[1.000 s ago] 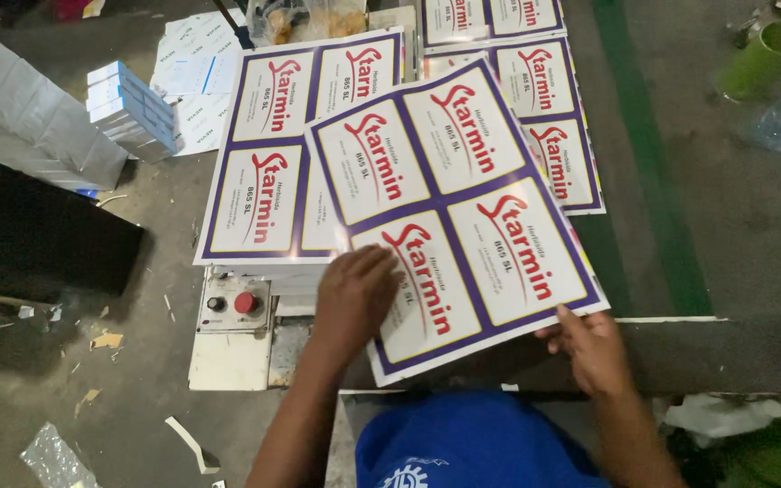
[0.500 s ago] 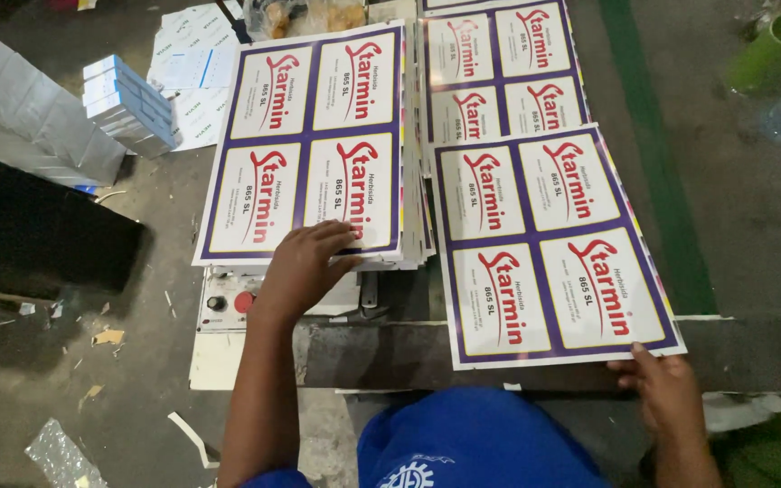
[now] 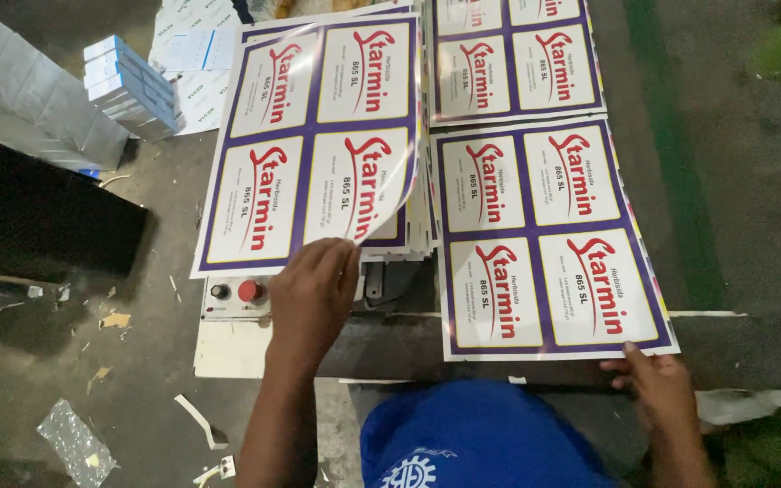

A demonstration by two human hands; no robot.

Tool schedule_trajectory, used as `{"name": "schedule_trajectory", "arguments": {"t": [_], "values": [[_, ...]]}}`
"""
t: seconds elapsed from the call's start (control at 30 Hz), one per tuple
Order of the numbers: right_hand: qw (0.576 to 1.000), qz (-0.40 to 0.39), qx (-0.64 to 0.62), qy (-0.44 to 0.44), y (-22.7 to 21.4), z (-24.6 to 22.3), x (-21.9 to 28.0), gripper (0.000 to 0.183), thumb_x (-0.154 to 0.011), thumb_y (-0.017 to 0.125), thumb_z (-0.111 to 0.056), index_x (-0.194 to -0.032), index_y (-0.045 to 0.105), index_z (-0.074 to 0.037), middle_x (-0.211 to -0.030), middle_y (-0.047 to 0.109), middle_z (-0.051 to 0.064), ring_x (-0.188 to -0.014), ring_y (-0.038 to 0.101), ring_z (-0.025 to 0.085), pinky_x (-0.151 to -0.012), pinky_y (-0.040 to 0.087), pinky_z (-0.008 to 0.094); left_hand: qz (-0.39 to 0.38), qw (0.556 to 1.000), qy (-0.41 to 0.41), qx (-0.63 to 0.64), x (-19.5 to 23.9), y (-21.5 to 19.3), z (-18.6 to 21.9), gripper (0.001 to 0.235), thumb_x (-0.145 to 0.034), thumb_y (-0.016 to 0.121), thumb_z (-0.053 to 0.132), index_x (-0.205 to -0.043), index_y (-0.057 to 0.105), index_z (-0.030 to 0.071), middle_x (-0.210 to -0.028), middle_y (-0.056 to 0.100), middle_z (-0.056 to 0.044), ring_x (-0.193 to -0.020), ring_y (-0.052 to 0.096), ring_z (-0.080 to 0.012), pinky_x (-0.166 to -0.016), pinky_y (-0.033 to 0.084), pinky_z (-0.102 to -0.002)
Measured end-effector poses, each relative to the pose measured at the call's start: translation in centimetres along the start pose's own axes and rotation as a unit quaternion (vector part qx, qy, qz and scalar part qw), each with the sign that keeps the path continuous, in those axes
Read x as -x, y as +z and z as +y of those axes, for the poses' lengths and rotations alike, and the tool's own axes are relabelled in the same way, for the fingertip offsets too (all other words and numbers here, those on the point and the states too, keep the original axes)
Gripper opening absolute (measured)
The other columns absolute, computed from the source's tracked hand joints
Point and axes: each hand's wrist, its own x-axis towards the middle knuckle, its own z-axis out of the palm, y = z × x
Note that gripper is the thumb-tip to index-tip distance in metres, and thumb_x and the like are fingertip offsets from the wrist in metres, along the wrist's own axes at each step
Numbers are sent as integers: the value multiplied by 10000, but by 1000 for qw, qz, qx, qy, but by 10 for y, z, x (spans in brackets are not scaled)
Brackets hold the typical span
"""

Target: Sorting and stacking large sheets of printed labels on a production table.

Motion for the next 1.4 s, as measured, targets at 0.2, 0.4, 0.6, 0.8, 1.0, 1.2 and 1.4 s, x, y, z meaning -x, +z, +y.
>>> {"name": "schedule_trajectory", "arguments": {"t": [0.2, 0.4, 0.6, 0.8, 1.0, 1.2, 1.4], "values": [[999, -33, -7, -30, 28, -16, -28, 280, -1014, 622, -149, -1235, 590, 19, -1048, 732, 175, -796, 735, 260, -562, 531, 362, 23, 999, -8, 38, 12, 14, 11, 96, -914, 761, 134, -965, 752, 54, -982, 772, -101, -888, 749, -290, -740, 596, -402], [998, -26, -42, -35, 50, -65, -30, 295, -1058, 609, -213, -1274, 600, -11, -1108, 726, 148, -834, 713, 237, -589, 533, 323, 13, 996, -54, 71, 11, 7, 16, 107, -911, 769, 124, -993, 760, 55, -1009, 767, -119, -854, 755, -289, -710, 603, -387], [999, -32, -19, -12, 47, -54, -14, 414, -1049, 552, -207, -1444, 549, -83, -1126, 732, 209, -836, 707, 228, -609, 542, 329, -24, 985, -15, 170, 22, 13, 33, 137, -874, 766, 95, -1006, 744, 63, -1023, 759, -120, -878, 765, -282, -740, 625, -371], [975, -197, -8, -101, 107, -62, 22, 427, -979, 598, -167, -1397, 606, -78, -1109, 768, 164, -807, 715, 211, -601, 546, 311, -65, 972, 129, 186, 28, 67, 75, 189, -857, 766, 100, -1013, 688, 27, -1016, 727, -126, -935, 728, -311, -750, 588, -409], [918, -345, -51, -187, 136, -62, 24, 306, -1089, 574, -218, -1254, 685, 14, -990, 728, 160, -801, 689, 181, -688, 577, 299, -88, 965, 170, 179, 36, 95, 106, 236, -907, 737, 156, -1065, 672, -7, -1122, 704, -176, -1088, 697, -337, -896, 588, -416], [954, -249, -130, -107, 128, -76, 20, 260, -1007, 609, -151, -1217, 638, -1, -993, 738, 106, -776, 702, 185, -548, 510, 296, -123, 964, 168, 165, 30, 63, 94, 344, -875, 767, 217, -1127, 706, -9, -1215, 712, -195, -1195, 668, -358, -1004, 525, -473], [984, -127, -94, -85, 75, -41, -9, 219, -1028, 593, -138, -1200, 633, -8, -977, 743, 140, -730, 714, 208, -544, 524, 309, -76, 995, 38, 47, 14, 63, -4, 254, -950, 752, 211, -1171, 747, 87, -1310, 711, -90, -1287, 647, -278, -1097, 494, -444]]}}
